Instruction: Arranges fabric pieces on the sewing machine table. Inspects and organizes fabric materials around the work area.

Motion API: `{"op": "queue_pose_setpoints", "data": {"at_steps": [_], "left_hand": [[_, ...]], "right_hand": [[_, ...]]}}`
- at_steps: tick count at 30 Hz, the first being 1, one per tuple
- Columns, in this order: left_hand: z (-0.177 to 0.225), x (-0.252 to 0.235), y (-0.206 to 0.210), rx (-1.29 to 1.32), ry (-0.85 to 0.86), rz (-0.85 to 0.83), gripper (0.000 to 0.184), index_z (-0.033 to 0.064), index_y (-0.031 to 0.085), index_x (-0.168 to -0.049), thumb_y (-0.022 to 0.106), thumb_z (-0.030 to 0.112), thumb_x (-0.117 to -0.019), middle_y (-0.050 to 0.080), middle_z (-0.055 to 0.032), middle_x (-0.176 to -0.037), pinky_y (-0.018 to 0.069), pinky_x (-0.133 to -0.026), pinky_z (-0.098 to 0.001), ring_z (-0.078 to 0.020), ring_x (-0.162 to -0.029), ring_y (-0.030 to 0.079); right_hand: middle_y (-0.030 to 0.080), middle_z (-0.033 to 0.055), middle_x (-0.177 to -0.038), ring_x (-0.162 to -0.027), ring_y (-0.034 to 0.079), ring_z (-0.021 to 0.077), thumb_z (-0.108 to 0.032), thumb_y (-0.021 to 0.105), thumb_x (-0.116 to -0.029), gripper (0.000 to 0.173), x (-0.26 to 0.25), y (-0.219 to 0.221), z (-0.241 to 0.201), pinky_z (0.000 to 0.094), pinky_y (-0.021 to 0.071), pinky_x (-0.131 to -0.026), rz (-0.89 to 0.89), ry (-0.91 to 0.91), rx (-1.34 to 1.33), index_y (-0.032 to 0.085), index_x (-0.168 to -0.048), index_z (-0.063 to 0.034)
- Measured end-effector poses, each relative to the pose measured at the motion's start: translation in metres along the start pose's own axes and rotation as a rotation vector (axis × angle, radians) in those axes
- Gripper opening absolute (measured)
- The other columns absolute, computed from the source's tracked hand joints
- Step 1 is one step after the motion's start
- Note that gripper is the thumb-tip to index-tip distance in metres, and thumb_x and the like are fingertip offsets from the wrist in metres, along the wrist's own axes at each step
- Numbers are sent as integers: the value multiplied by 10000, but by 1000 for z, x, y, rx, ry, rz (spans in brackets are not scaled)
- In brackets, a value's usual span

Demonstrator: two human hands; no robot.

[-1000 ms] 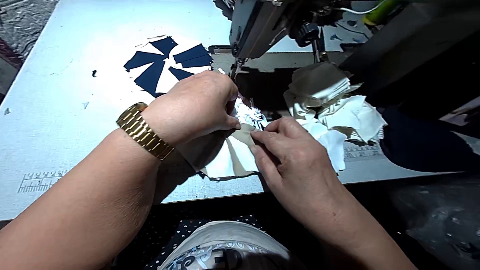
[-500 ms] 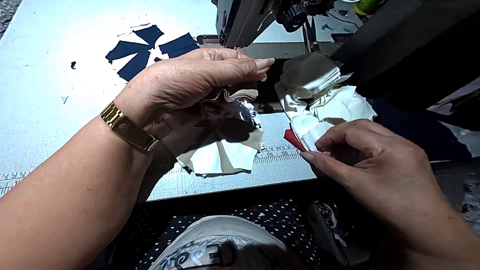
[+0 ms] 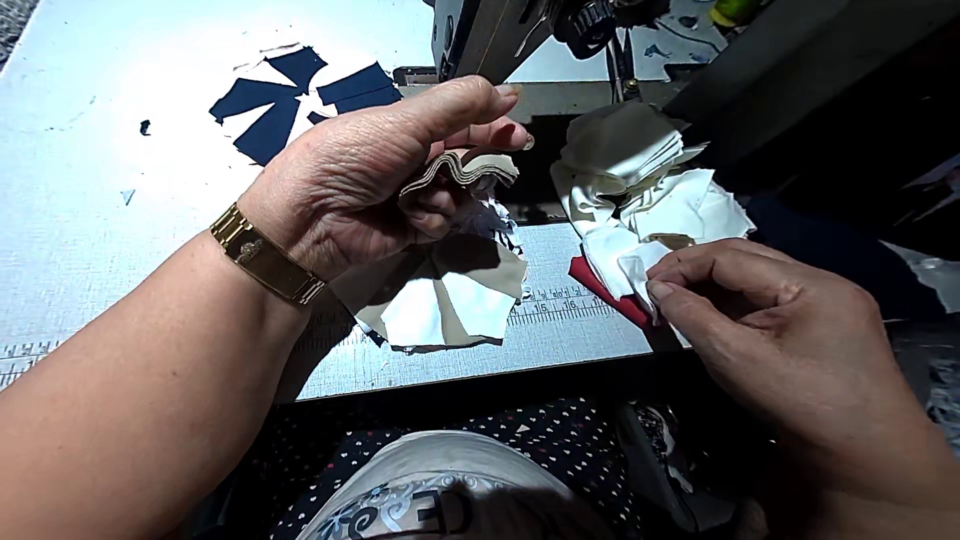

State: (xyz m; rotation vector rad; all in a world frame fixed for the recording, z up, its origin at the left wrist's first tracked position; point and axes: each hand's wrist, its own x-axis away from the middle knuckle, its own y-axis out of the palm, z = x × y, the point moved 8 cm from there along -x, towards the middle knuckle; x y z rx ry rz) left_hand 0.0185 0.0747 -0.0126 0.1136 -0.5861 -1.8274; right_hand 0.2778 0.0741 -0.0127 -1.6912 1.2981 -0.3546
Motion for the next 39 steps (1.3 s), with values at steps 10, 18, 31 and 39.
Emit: {"op": "queue_pose_setpoints", "data": {"at_steps": [10,18,31,39], "left_hand": [[0,1,7,-168,5,-26,303,115,628,-976,417,293,-1103,404,81,-585,274,-365,-102,32,-411,326],[1,1,8,-269,50,-57,314,112,624,-1009,389,292,-1115,419,69,-598,291,-373,-103,25,-420,343],[3,2,11,-321,79,-59,298,126,617,-997,390,280,-1115,451,64,-627,297,-378,-111,19,-428,349],[5,3,11,-339,102,-51,306,117,626,-989,388,263,-1116,457,58,-614,305,-373,-111,18,-420,355]], "right_hand": [[635,13,-992,-780,611,39,-218,623,-935,140,2,1,-4,182,519,-650,10,-2,14,680,-990,-103],[631,38,-1045,-863,613,75,-217,665,-877,155,7,2,-19,219,532,-704,-21,-125,100,692,-971,-97],[652,83,-1096,-950,621,97,-198,613,-919,178,7,3,-18,222,523,-769,-4,-135,128,731,-906,-66],[641,97,-1043,-870,608,138,-195,604,-926,181,8,7,-27,269,513,-705,17,-177,184,717,-928,-54]]}}
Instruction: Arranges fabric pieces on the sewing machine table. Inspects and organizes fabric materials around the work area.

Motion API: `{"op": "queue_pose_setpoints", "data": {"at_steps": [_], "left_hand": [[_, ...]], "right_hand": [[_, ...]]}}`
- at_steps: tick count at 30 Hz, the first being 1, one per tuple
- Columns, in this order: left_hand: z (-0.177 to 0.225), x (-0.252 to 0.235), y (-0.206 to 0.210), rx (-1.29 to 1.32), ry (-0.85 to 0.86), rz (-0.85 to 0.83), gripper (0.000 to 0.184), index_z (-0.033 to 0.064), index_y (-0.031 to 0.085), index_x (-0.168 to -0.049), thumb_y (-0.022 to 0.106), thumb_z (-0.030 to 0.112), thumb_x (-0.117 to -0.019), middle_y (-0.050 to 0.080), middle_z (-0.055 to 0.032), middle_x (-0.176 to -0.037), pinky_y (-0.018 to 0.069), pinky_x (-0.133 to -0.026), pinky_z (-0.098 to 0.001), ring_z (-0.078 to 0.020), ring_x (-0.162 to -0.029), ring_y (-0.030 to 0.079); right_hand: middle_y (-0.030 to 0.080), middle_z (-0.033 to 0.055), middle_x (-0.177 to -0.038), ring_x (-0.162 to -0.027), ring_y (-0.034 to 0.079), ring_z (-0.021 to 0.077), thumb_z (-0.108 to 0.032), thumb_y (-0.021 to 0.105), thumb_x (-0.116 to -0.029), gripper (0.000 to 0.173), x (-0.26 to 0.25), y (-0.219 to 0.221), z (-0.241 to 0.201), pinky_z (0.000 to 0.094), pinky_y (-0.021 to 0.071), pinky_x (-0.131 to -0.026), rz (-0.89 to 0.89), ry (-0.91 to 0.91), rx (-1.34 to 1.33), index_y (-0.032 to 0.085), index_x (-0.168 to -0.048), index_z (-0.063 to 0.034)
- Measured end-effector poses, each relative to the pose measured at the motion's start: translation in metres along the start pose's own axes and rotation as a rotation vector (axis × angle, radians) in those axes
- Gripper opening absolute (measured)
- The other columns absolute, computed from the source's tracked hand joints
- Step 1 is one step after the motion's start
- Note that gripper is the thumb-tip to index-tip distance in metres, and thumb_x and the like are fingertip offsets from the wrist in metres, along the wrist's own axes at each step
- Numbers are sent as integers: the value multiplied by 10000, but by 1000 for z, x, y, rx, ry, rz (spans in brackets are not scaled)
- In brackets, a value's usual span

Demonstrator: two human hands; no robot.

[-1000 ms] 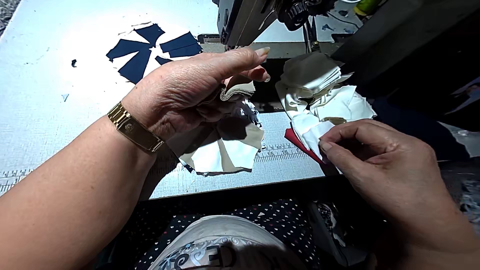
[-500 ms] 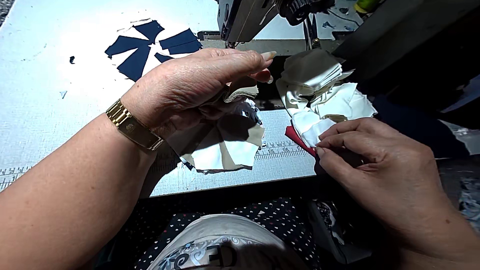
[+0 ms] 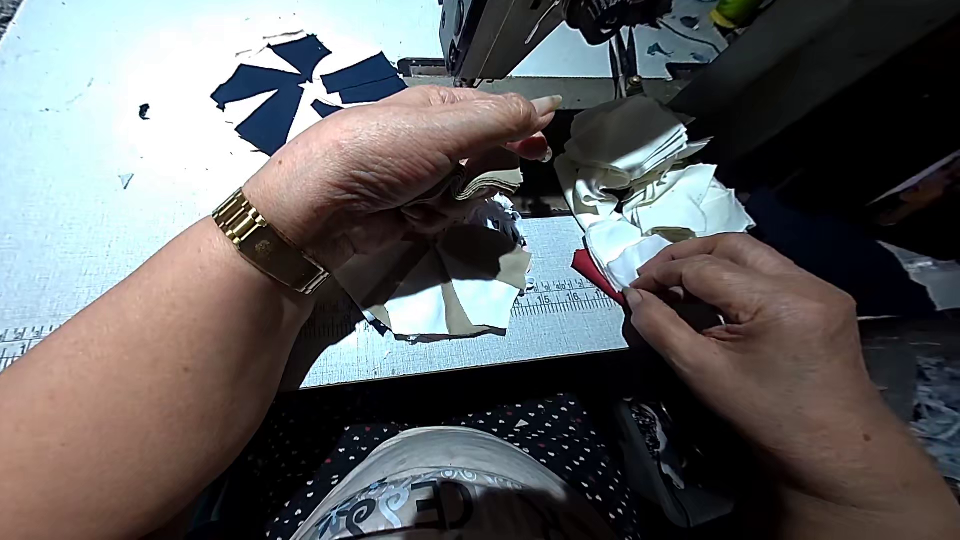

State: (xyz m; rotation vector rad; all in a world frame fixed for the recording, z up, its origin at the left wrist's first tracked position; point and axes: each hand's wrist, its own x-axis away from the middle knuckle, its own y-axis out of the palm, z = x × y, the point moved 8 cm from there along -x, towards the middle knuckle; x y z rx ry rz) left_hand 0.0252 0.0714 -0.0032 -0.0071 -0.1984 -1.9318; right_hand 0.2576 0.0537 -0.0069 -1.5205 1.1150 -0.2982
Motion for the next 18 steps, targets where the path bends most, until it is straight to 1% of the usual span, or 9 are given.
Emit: {"op": "queue_pose_setpoints", "data": {"at_steps": [4,6,9,11,14,16,18], "left_hand": [[-1,-1,-1,-23,0,2,321,121,634,-988,384,276,-1116,512,44,-651,330,-389,-123,9,-442,394],[-2,-1,-1,-30,-4,4,317,125,631,-993,384,282,-1116,505,45,-651,326,-387,-124,8,-436,383],[-1,-1,-1,-24,4,-5,319,124,641,-993,388,277,-1115,529,45,-665,322,-386,-123,13,-438,383],[-1,-1,0,-4,14,-12,317,114,636,-995,385,265,-1115,504,49,-655,310,-385,-120,15,-438,369],[0,0,0,-10,14,-10,314,112,639,-1017,384,267,-1117,501,52,-661,308,-384,-118,17,-441,368],[-1,0,0,-24,15,-5,317,109,644,-1025,384,263,-1117,527,49,-675,320,-384,-118,18,-440,379],[-1,-1,-1,-51,15,-4,319,111,647,-1024,388,273,-1116,548,39,-692,328,-388,-124,12,-445,394]], "right_hand": [[643,110,-1068,-890,609,117,-173,586,-930,196,0,0,2,238,508,-716,13,-4,-16,728,-908,-41],[643,102,-1081,-905,608,98,-175,587,-930,197,0,0,4,211,502,-728,11,5,-39,732,-910,-44],[646,112,-1097,-925,614,102,-165,590,-925,191,-1,0,7,210,509,-747,11,10,-65,730,-911,-36],[643,101,-1095,-928,615,94,-167,587,-933,185,-1,0,8,203,515,-749,6,18,-64,723,-912,-44],[628,105,-1054,-905,596,122,-153,578,-924,178,-2,3,6,238,500,-733,21,20,-27,705,-884,-36],[614,113,-1022,-870,588,145,-130,566,-915,169,-3,6,1,260,492,-694,42,3,28,683,-844,-31],[616,155,-1024,-880,606,210,-98,549,-920,167,-4,8,-3,315,507,-693,56,-24,86,647,-820,-5]]}}
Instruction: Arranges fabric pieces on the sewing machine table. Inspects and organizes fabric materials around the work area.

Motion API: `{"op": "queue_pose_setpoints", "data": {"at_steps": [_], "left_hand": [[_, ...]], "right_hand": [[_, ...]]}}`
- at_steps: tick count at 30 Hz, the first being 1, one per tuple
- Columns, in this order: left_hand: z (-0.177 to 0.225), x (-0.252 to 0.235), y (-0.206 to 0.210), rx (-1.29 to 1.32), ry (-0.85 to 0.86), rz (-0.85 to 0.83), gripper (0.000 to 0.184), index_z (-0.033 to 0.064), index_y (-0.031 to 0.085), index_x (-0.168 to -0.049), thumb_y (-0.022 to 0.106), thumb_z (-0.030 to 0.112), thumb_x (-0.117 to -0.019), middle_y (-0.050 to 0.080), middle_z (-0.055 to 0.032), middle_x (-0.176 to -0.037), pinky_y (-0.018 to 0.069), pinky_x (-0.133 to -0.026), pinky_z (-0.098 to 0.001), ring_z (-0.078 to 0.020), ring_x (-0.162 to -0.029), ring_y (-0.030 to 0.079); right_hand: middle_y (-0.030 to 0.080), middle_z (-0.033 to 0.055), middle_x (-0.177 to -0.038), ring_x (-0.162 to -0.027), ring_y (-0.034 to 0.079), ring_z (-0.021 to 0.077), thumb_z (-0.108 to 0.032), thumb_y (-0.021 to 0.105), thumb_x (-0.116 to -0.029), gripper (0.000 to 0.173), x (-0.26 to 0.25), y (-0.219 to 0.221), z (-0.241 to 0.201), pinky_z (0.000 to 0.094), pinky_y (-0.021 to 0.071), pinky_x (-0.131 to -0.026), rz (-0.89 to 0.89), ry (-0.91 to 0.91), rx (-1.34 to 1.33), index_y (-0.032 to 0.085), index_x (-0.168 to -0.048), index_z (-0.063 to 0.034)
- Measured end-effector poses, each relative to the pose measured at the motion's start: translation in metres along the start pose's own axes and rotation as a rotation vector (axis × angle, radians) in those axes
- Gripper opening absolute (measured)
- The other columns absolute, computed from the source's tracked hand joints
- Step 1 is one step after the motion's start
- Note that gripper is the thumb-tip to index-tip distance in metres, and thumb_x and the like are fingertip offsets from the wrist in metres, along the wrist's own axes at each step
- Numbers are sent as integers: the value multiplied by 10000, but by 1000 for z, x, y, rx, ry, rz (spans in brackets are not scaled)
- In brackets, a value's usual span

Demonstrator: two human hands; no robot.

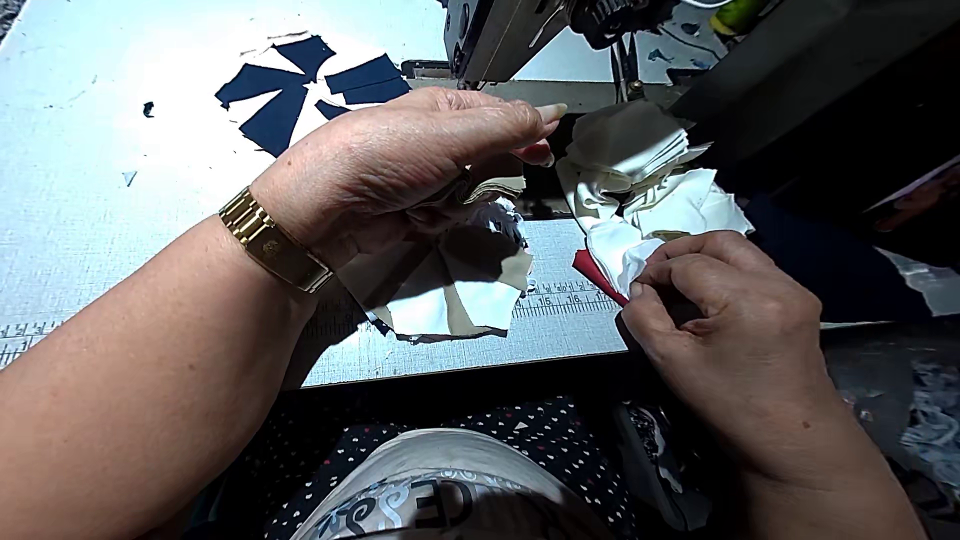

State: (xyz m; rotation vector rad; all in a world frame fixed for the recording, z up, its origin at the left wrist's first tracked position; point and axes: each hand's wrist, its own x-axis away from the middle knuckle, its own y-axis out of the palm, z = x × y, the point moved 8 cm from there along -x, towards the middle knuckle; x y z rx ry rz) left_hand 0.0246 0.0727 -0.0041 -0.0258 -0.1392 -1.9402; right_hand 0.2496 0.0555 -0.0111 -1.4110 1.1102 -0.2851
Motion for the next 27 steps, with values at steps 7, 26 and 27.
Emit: {"op": "queue_pose_setpoints", "data": {"at_steps": [7,26,27], "left_hand": [[0,0,0,-31,-18,-3,307,104,656,-1057,404,271,-1112,529,33,-663,339,-397,-134,-6,-450,412],[0,2,21,-164,1,-207,282,92,653,-944,523,303,-1078,573,45,-649,427,-471,-142,11,-520,514],[0,3,22,-141,1,-226,252,88,656,-930,536,256,-1074,600,43,-676,424,-480,-136,16,-535,522]], "right_hand": [[645,131,-1080,-892,626,152,-139,561,-931,160,-1,-7,29,285,534,-723,-5,146,-81,668,-933,-20],[738,-16,-1026,-858,725,88,-13,488,-1013,201,-49,-17,-21,268,630,-799,171,128,-1158,665,-1007,-107],[738,-12,-1022,-850,724,84,-5,491,-1008,200,-49,-12,-28,260,628,-790,160,137,-1173,668,-1000,-99]]}}
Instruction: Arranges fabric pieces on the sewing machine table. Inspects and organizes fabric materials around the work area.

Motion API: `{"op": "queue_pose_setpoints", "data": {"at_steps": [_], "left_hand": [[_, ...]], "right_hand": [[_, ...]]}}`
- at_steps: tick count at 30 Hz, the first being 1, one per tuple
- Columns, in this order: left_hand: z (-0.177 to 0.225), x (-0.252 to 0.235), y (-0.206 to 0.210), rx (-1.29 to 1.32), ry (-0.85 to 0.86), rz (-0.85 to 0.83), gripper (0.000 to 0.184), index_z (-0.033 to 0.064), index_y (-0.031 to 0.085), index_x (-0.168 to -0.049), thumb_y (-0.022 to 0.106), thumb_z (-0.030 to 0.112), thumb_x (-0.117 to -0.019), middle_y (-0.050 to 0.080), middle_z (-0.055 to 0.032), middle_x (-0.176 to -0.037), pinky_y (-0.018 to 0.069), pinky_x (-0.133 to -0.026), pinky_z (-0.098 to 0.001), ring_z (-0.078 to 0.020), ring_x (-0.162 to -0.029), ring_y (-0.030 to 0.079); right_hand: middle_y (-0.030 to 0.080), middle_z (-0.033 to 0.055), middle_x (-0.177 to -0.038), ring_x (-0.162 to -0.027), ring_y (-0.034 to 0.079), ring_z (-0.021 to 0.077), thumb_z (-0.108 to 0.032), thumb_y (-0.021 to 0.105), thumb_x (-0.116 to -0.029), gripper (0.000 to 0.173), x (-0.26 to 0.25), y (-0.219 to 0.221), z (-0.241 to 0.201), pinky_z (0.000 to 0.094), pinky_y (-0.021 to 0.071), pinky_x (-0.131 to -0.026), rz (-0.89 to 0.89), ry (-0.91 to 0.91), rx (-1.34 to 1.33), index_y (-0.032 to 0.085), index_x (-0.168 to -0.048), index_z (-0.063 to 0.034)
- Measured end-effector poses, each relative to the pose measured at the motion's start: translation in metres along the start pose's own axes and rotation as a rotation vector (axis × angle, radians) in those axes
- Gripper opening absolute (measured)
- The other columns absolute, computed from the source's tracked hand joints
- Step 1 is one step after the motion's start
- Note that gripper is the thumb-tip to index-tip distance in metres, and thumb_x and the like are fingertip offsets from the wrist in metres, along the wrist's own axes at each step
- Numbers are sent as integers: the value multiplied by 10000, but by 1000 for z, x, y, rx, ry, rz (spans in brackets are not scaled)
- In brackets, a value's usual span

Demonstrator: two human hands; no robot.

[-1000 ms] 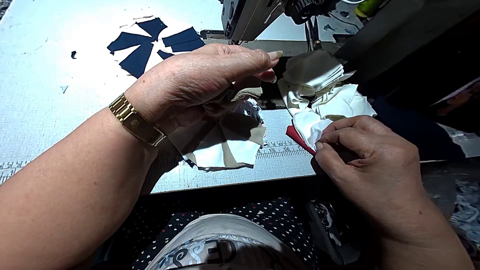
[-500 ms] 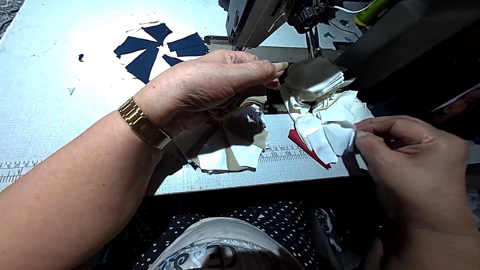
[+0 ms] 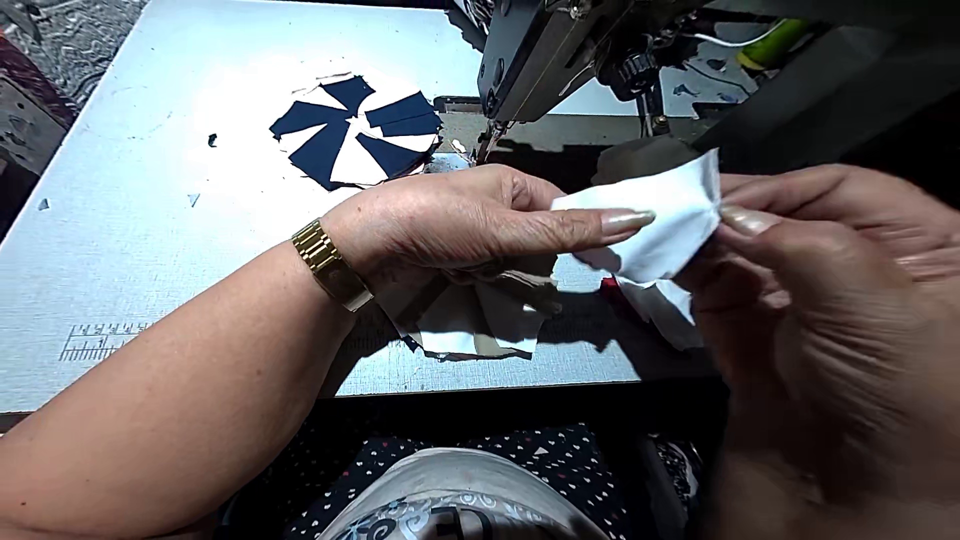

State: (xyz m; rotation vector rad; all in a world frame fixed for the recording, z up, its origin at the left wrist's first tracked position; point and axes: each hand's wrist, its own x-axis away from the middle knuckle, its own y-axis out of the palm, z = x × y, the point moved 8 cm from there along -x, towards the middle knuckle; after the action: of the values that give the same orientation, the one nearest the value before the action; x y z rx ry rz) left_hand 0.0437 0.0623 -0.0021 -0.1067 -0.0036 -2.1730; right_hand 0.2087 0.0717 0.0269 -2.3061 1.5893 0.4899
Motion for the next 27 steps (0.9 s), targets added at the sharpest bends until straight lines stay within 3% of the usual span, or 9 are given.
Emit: {"op": "queue_pose_setpoints", "data": {"at_steps": [2,6,8,10,12,17,21,24,27], "left_hand": [[0,0,-3,30,12,-5,162,69,687,-958,581,154,-1047,679,28,-780,459,-534,-127,23,-611,576],[1,1,-11,-64,-7,56,145,43,694,-938,623,137,-1022,684,7,-781,514,-614,-156,-5,-674,623],[0,1,-12,-127,-22,63,172,45,689,-922,616,159,-1028,671,6,-760,518,-610,-161,-11,-666,622],[0,1,-16,-206,-10,62,219,47,682,-901,584,177,-1047,646,11,-725,498,-574,-157,-10,-632,602],[1,2,-22,-333,-5,79,272,56,679,-876,547,198,-1067,615,16,-695,463,-547,-165,-13,-604,571],[-3,1,-28,-583,-68,120,323,70,686,-813,568,243,-1059,588,30,-642,427,-516,-177,-1,-554,531],[-9,-2,-28,-698,-119,141,317,64,676,-780,627,253,-1029,551,28,-601,389,-500,-189,-11,-517,485],[-9,0,-31,-843,-187,208,304,105,662,-754,694,298,-987,553,31,-605,411,-525,-252,-51,-537,498],[-7,2,-36,-977,-206,264,274,148,690,-790,754,375,-929,606,37,-674,469,-605,-339,-94,-632,568]], "right_hand": [[727,-12,-991,-817,712,72,-1,487,-1006,199,2,7,9,241,623,-764,14,55,-28,667,-994,-85],[689,-38,-878,-773,682,55,-181,482,-1080,193,5,9,33,219,601,-741,36,206,-104,655,-1013,-132],[682,-49,-885,-755,678,51,-94,625,-999,48,4,9,37,222,610,-728,59,182,-27,647,-1013,-134],[662,-53,-927,-757,667,44,6,733,-884,227,3,8,38,216,614,-720,73,131,83,630,-1038,-127],[656,-50,-953,-753,661,42,22,754,-849,297,2,7,41,213,611,-704,73,94,173,616,-1072,-117],[663,-42,-884,-681,658,21,-27,752,-876,280,3,13,48,182,593,-596,57,90,385,596,-1101,-88],[654,-10,-872,-679,631,9,-70,752,-888,253,1,20,50,152,544,-606,-8,58,566,591,-1083,-76],[617,32,-844,-664,584,40,-107,743,-909,208,-1,28,50,175,499,-599,-75,-16,738,603,-1053,-51],[613,73,-869,-697,592,103,-116,738,-922,168,-2,32,44,238,514,-624,-127,-84,835,631,-1020,-31]]}}
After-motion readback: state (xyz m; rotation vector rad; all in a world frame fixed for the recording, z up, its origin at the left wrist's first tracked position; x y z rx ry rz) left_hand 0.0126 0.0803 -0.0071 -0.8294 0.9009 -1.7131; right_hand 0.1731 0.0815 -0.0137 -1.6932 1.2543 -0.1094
